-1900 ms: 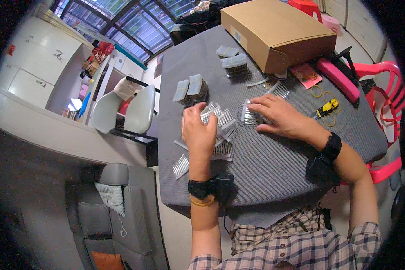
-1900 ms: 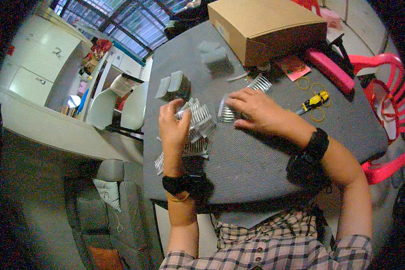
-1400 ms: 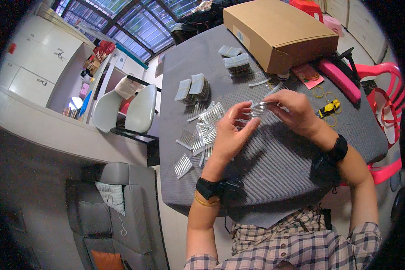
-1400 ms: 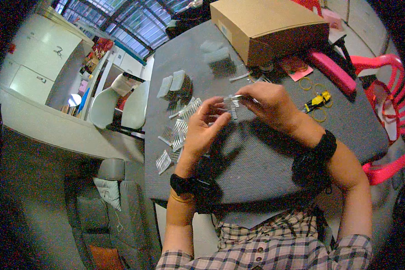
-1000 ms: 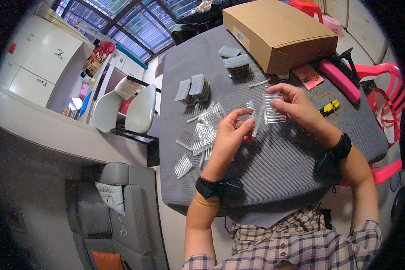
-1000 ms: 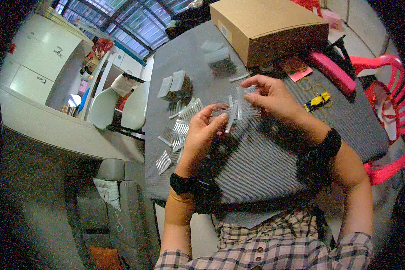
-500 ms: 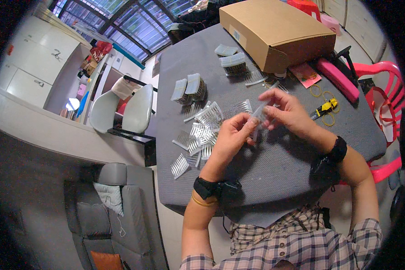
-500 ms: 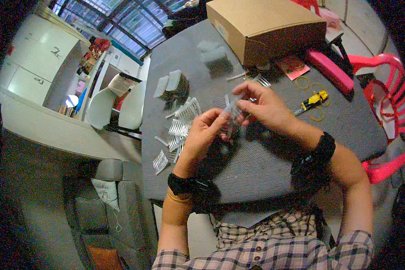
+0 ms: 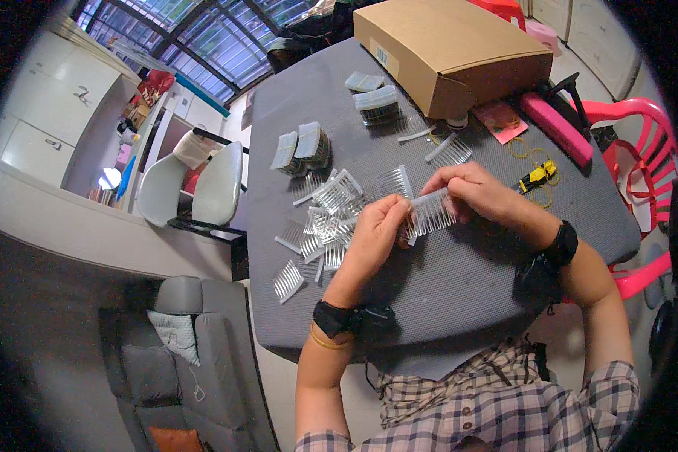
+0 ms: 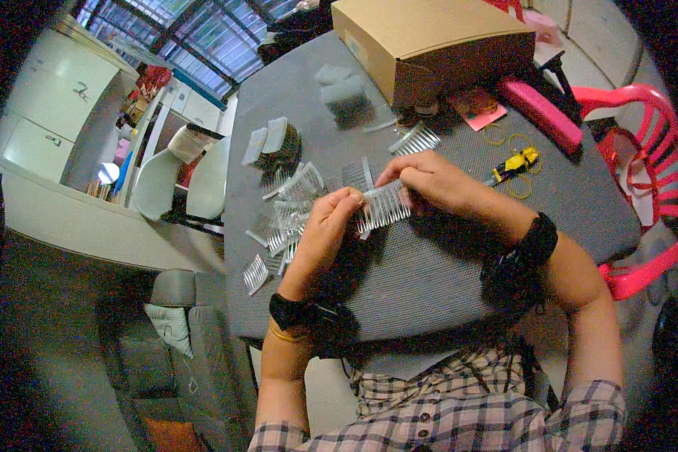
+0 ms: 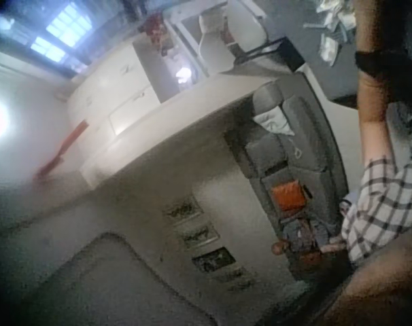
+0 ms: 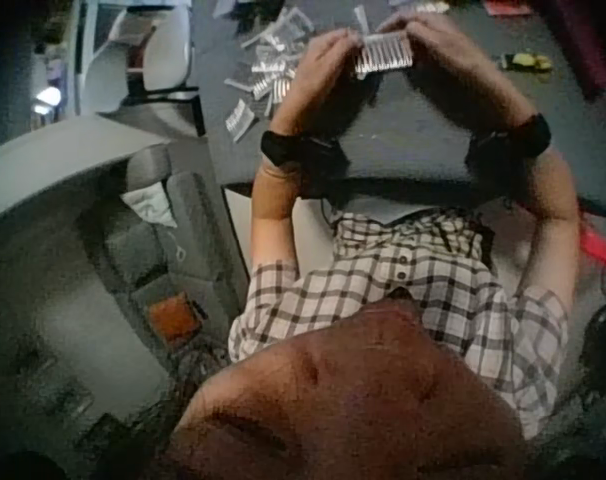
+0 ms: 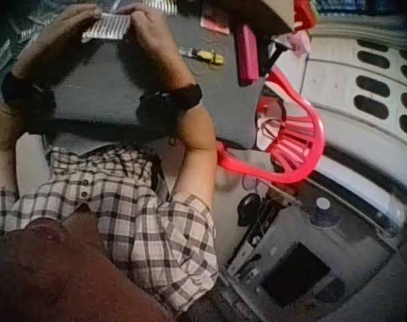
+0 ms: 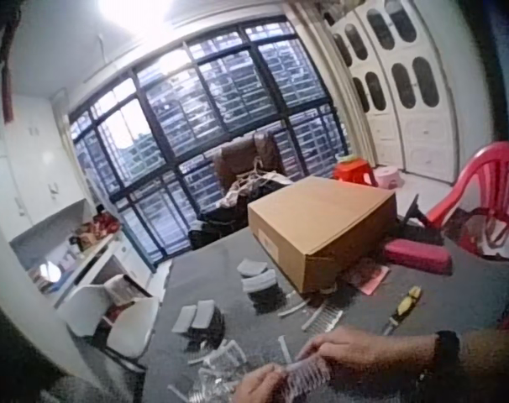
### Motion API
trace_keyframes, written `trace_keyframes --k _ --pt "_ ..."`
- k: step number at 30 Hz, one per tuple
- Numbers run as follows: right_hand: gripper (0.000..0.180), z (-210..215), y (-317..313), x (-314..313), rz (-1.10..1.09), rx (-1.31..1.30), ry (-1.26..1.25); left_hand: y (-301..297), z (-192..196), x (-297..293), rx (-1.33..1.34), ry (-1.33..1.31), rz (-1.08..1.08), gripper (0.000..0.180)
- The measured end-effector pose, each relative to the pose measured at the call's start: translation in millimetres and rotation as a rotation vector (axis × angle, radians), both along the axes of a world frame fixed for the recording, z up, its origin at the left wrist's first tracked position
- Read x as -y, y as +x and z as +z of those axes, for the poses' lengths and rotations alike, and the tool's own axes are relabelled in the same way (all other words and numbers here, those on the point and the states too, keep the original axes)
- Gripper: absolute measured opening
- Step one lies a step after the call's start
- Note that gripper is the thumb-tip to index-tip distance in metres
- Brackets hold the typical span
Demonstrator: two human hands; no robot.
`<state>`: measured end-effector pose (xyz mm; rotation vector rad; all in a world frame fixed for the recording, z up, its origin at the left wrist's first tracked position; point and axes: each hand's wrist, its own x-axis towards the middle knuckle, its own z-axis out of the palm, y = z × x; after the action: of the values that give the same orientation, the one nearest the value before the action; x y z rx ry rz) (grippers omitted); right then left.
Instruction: The recorder stacks plastic hair combs and secures the bundles with rubber bands.
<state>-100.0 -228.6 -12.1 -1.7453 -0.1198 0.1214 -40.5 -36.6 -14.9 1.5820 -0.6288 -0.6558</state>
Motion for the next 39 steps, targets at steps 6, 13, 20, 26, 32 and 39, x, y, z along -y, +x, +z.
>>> trace_keyframes --k 6,13,20,26,32,39 --pt "0.026 6 1 2 0.088 -0.120 0.095 0 5 -1 0.040 0.071 -0.043 0.026" --pt "0.020 -2 0 -1 0.108 -0.059 0.024 1 3 0 0.038 0.104 -0.033 0.027" --pt "0.020 1 0 -4 0.116 -0.095 0.094 0 4 0 0.052 0.100 -0.007 0.028" --pt "0.016 7 -1 -3 0.063 -0.071 0.077 2 2 -2 -0.037 0.024 0.030 0.025" --pt "0.017 1 -2 -4 0.047 0.102 -0.073 4 1 -3 -0.021 0.005 -0.004 0.025" --pt "0.017 17 -6 4 0.061 0.150 -0.287 3 -4 -2 0.380 0.150 0.060 0.023"
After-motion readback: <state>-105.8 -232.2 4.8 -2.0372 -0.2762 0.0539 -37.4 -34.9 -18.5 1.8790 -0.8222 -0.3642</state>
